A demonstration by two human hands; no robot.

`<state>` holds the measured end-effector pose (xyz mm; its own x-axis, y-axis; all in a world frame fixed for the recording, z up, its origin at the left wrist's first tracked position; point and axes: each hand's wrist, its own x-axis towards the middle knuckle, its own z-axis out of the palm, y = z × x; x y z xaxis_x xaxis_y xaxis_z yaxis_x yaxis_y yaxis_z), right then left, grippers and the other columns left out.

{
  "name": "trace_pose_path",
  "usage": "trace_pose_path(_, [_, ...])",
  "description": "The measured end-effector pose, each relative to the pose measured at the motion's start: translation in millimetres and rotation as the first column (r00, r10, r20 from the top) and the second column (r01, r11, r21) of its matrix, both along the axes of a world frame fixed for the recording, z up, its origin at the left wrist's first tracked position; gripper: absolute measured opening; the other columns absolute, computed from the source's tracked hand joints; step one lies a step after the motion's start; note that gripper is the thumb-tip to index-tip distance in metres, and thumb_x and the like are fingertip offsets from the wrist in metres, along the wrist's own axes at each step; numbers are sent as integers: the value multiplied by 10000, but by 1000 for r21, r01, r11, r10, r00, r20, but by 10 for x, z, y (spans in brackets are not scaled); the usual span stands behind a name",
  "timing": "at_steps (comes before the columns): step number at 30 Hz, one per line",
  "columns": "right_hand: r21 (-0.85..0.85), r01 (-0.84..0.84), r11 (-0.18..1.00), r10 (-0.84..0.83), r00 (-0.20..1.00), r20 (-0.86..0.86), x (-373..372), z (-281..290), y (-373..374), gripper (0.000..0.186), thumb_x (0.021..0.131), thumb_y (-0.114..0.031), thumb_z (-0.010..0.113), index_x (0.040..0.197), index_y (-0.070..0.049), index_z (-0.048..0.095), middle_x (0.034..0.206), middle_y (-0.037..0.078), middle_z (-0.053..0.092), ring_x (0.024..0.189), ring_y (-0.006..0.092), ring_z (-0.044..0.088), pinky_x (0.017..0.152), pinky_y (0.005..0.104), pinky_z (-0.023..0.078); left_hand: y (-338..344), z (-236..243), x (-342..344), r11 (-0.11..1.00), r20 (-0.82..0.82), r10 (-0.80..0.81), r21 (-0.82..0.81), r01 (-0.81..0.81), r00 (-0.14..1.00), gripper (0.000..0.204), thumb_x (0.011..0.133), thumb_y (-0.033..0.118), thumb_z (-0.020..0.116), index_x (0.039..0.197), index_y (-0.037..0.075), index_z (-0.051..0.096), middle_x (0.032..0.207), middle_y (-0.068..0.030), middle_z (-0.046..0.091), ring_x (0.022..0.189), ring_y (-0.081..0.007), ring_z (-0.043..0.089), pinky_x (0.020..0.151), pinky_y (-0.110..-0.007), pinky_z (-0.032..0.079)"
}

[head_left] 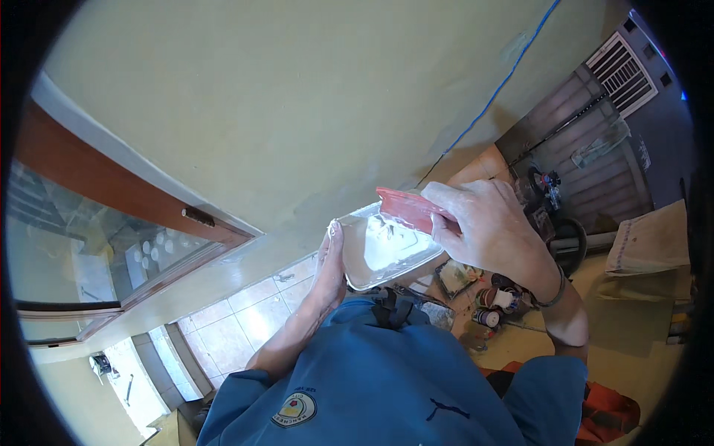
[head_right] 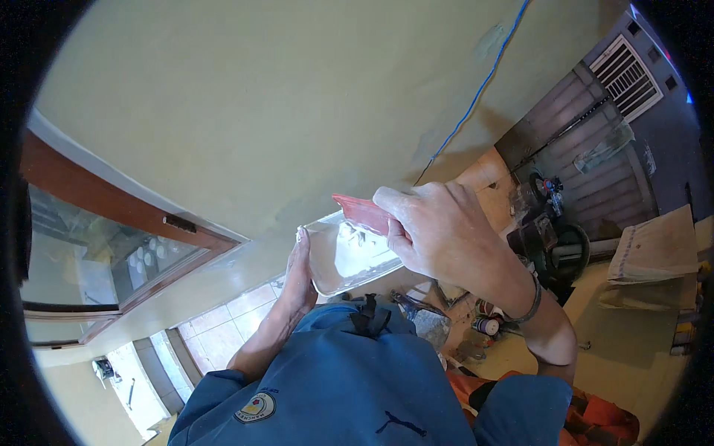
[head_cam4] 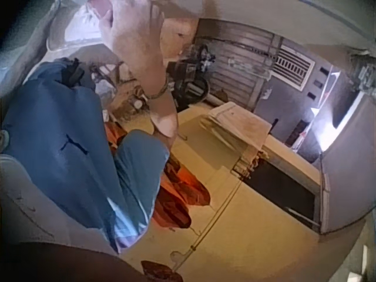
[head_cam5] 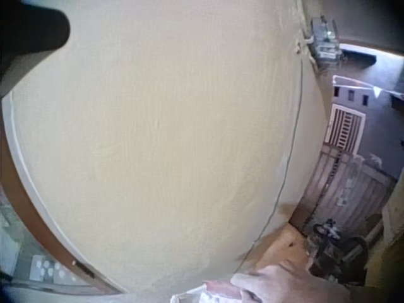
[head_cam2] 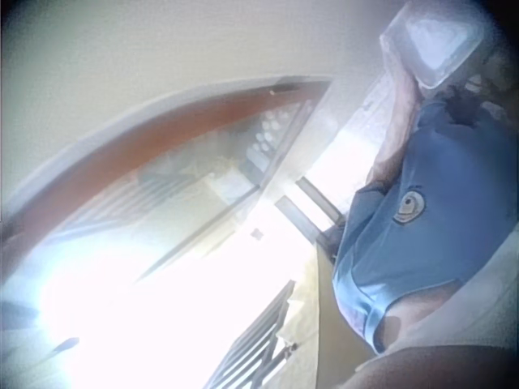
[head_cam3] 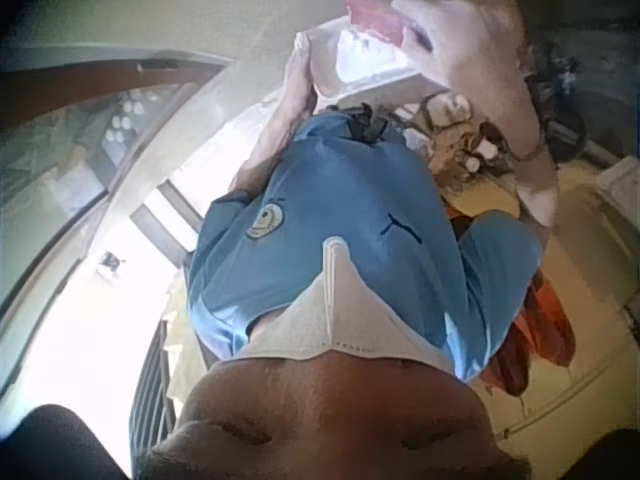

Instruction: The person applies a white substance to a wall using a spatula, scoops more substance from a plastic container, and wipes the tool with a cloth.

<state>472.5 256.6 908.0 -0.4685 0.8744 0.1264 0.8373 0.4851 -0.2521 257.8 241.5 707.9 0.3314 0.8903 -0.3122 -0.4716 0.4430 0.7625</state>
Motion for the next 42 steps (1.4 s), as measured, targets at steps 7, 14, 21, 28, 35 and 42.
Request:
trace_pose_path(7, [-64, 101, 993, -104, 994, -36, 78, -110, 108, 111, 833, -97, 694, 848, -38, 601, 704, 190, 670, 698, 437, 675, 635, 523, 518, 141, 28, 75, 999, -1, -41, -31, 41, 999, 766, 1083, 652, 405, 1512, 20, 454, 1481, -144, 554, 1384, -253, 537, 1175, -436, 427])
trace_pose_path(14, [-81, 271, 959, -270, 962, 31, -25, -178, -13, 105, 830, -97, 696, 844, -44, 606, 708, 215, 665, 726, 445, 683, 647, 536, 520, 213, -33, 44, 994, 52, -98, -53, 100, 994, 749, 1094, 638, 382, 1520, 23, 434, 1473, -137, 549, 1383, -245, 533, 1174, -426, 429])
trace_pose_path(21, [-3, 343, 939, -343, 939, -17, -82, -277, -246, 114, 829, -104, 704, 863, -41, 615, 717, 202, 671, 719, 447, 682, 659, 541, 519, 183, -135, 99, 987, 5, -156, 29, 156, 988, 721, 1110, 615, 353, 1518, 27, 441, 1484, -130, 540, 1385, -244, 528, 1174, -423, 428])
trace_pose_path(28, [-15, 393, 919, -393, 917, -63, -125, -363, -543, 100, 849, -107, 684, 929, -50, 666, 738, 185, 688, 713, 427, 679, 695, 528, 521, 102, -288, 131, 970, 48, -239, -34, 240, 970, 719, 1108, 616, 359, 1506, 25, 460, 1468, -138, 558, 1349, -248, 561, 1127, -430, 476])
trace_pose_path(35, [-21, 576, 817, -576, 817, -13, -9, -296, -889, 100, 864, -133, 673, 920, -53, 696, 729, 182, 686, 721, 420, 687, 671, 520, 517, -76, -364, 191, 967, -42, -253, 1, 253, 967, 713, 1109, 604, 375, 1511, 21, 455, 1455, -146, 568, 1335, -256, 576, 1117, -427, 485])
trace_pose_path(42, [78, 577, 813, -578, 816, -9, -83, -343, -1085, 118, 824, -116, 715, 838, -59, 613, 693, 153, 647, 674, 389, 669, 610, 488, 510, -220, -315, 155, 971, 102, -236, -22, 240, 966, 539, 1133, 471, 448, 1464, 49, 498, 1419, -116, 597, 1317, -229, 582, 1113, -393, 477])
